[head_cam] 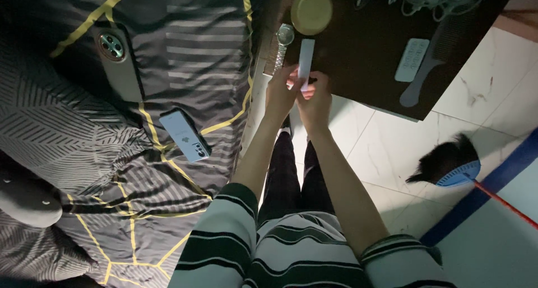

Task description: The person organizes several white charging cables and adapters on a bedside table. They pick up each cable, coil it neatly, and place it back on the table alongside other items like a lamp, a bottle, and a phone.

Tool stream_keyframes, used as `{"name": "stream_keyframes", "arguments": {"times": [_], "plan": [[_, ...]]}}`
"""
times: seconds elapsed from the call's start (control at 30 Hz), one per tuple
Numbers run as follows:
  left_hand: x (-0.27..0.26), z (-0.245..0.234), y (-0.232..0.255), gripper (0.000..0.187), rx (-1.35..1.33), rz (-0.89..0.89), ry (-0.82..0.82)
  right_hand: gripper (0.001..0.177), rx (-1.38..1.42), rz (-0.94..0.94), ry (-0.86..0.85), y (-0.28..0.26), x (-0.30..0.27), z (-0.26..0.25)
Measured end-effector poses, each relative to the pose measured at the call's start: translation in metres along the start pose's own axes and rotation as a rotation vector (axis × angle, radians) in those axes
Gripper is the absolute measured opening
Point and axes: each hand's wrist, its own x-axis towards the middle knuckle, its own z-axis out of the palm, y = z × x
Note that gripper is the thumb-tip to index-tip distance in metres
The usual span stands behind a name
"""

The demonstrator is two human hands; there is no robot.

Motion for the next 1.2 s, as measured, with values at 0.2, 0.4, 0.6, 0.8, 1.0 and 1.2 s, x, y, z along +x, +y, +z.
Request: {"name": "stream_keyframes", "arguments": {"times": [0.2,0.4,0.6,0.8,1.0,1.2], "plan": [[0.017,0.005,-0.005,0.028,0.171,-0.134,-0.085,0.05,-0.068,0.06,-0.105,-0.011,0.007,0.013],[0.006,-0.006,0.027,0.033,0.114,-0.271,0.063,0.04,0.016,-0.057,0.038,-0.012,0.005,0.017],[-0.006,-0.001,0.011,0.033,0.214,-0.038,0.238,0.05,0.155,-0.088,0.052,0.006,0.005,0.018],[-0.002,0.012,-0.019,0.027,0.209,0.071,0.233,0.049,0.145,-0.084,-0.019,0.004,0.005,0.016],[0.003,0.01,-0.006,0.029,0.217,-0.017,0.246,0.058,0.228,-0.035,-0.048,0.028,0.008,0.001],[0.004,0.038,0.043,0.013,0.128,0.307,0.278,0.062,-0.162,-0.156,0.414,0.114,0.053,-0.095]]}}
